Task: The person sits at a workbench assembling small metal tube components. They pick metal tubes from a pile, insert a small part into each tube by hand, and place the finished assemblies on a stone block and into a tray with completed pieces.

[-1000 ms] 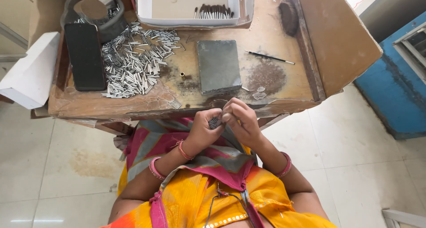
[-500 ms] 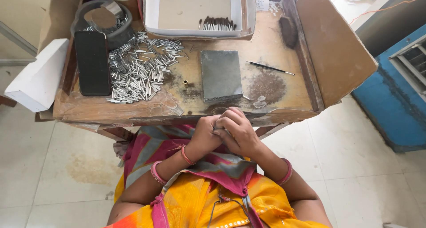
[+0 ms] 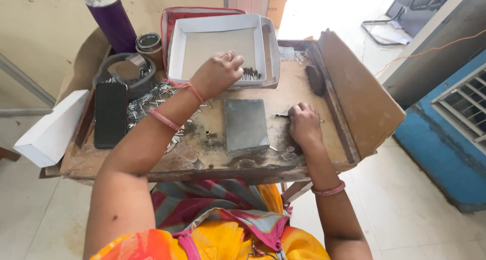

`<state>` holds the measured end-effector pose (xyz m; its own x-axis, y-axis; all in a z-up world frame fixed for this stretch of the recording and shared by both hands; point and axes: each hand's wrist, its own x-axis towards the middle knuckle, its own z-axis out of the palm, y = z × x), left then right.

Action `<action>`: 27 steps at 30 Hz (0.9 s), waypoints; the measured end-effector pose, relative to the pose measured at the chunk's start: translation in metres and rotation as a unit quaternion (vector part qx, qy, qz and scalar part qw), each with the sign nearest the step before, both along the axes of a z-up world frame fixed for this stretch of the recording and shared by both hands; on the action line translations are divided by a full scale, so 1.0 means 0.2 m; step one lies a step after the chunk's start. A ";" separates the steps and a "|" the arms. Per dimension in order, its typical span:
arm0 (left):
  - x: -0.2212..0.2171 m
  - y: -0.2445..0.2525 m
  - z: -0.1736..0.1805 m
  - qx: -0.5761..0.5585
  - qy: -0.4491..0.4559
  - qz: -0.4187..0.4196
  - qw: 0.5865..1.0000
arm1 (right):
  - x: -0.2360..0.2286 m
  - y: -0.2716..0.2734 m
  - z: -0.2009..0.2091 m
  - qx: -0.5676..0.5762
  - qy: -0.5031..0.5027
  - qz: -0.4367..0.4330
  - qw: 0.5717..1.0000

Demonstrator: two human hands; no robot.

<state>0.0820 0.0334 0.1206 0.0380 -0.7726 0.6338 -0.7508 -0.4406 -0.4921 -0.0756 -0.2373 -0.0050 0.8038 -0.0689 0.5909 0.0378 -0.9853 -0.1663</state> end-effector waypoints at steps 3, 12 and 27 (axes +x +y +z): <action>0.17 -0.15 0.01 0.090 -0.033 -0.009 0.995 | 0.01 -0.01 0.00 0.020 0.003 -0.009 1.000; 0.28 -0.45 0.00 0.278 -0.042 -0.004 0.960 | -0.01 0.00 0.04 0.042 0.011 -0.007 0.999; 0.34 -0.33 0.01 0.125 0.100 0.054 0.986 | -0.02 0.00 0.05 0.069 0.006 -0.046 0.997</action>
<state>0.1509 -0.0334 0.1222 0.2339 -0.8878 0.3964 -0.7993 -0.4077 -0.4415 -0.0791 -0.2375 0.0054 0.7968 -0.2233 0.5615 -0.0548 -0.9521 -0.3009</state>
